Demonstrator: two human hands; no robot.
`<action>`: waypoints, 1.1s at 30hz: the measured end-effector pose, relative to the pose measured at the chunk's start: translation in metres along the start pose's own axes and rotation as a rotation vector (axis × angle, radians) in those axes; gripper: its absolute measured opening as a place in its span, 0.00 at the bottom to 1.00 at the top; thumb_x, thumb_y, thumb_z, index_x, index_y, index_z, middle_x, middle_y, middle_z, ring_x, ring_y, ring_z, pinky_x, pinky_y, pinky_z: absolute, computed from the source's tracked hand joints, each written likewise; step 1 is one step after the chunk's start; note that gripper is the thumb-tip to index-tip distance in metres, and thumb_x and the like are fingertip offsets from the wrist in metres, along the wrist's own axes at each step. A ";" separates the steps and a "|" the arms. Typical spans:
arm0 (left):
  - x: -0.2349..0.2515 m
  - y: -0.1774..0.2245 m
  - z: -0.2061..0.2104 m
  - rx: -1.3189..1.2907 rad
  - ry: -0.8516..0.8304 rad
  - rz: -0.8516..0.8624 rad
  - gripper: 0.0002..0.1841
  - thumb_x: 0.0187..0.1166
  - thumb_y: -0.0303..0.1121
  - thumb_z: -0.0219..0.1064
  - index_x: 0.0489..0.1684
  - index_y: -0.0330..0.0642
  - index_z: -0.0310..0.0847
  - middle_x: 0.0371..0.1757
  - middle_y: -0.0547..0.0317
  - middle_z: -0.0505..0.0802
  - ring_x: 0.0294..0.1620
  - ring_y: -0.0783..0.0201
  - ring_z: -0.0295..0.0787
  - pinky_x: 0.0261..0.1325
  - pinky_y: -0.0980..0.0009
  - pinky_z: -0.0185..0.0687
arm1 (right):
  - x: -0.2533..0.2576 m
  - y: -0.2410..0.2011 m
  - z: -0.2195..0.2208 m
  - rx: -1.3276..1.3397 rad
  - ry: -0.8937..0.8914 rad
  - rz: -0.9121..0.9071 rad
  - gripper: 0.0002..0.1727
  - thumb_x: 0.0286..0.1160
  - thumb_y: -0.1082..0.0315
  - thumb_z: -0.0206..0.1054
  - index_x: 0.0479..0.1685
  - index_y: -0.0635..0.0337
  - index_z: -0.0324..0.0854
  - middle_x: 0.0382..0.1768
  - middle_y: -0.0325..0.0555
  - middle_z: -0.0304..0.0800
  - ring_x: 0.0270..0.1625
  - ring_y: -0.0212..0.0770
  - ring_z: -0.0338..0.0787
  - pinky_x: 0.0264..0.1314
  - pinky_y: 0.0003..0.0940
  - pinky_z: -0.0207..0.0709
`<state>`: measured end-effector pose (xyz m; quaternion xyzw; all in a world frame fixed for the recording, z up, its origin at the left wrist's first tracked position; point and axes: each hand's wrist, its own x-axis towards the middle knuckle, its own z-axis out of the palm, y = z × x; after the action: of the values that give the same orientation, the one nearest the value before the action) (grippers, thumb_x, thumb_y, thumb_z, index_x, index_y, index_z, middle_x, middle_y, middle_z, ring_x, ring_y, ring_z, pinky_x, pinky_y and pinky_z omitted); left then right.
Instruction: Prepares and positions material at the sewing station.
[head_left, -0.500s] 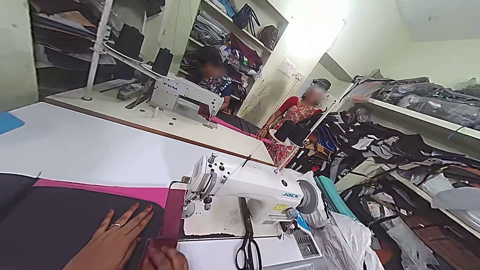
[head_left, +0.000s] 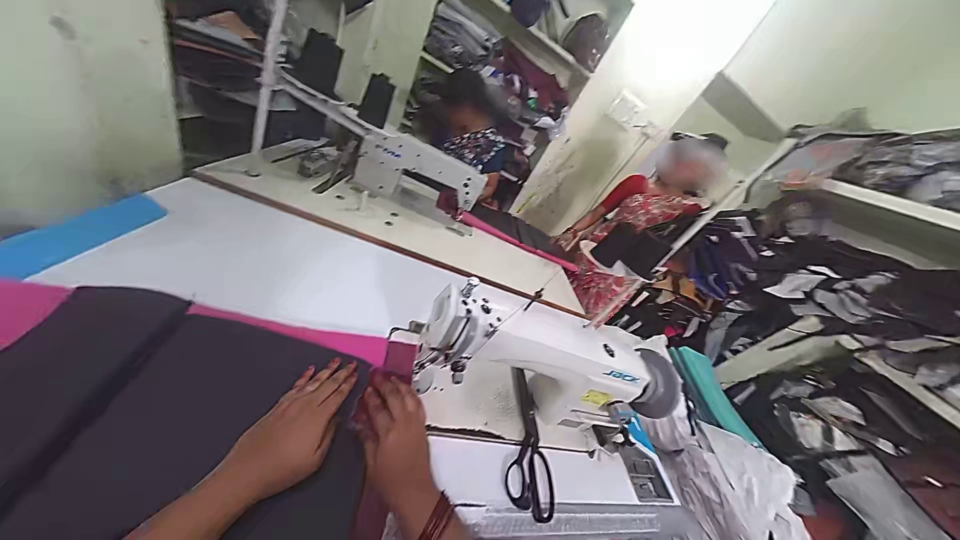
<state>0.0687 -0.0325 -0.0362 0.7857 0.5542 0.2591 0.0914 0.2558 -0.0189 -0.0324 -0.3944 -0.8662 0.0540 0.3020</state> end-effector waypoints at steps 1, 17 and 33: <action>-0.001 0.003 -0.005 -0.013 -0.067 -0.037 0.30 0.77 0.29 0.55 0.81 0.26 0.70 0.88 0.38 0.71 0.92 0.37 0.58 0.91 0.36 0.43 | 0.001 0.000 0.002 0.005 0.001 0.001 0.21 0.71 0.71 0.69 0.65 0.65 0.89 0.73 0.56 0.86 0.78 0.64 0.81 0.78 0.64 0.72; 0.007 0.005 -0.021 0.034 -0.325 -0.090 0.31 0.85 0.32 0.49 0.90 0.32 0.57 0.95 0.44 0.58 0.97 0.43 0.41 0.94 0.40 0.30 | 0.007 0.002 0.003 -0.106 -0.029 -0.074 0.20 0.75 0.67 0.66 0.64 0.62 0.90 0.72 0.52 0.88 0.76 0.61 0.84 0.75 0.63 0.75; 0.007 0.008 -0.021 0.071 -0.345 -0.114 0.30 0.88 0.32 0.45 0.90 0.32 0.57 0.95 0.47 0.56 0.97 0.44 0.40 0.94 0.40 0.30 | -0.113 -0.056 -0.034 -0.146 -0.146 -0.257 0.18 0.72 0.71 0.66 0.59 0.57 0.93 0.67 0.44 0.92 0.72 0.51 0.88 0.73 0.57 0.76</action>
<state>0.0663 -0.0318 -0.0131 0.7885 0.5828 0.0950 0.1721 0.2958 -0.1428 -0.0408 -0.2964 -0.9308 -0.0197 0.2129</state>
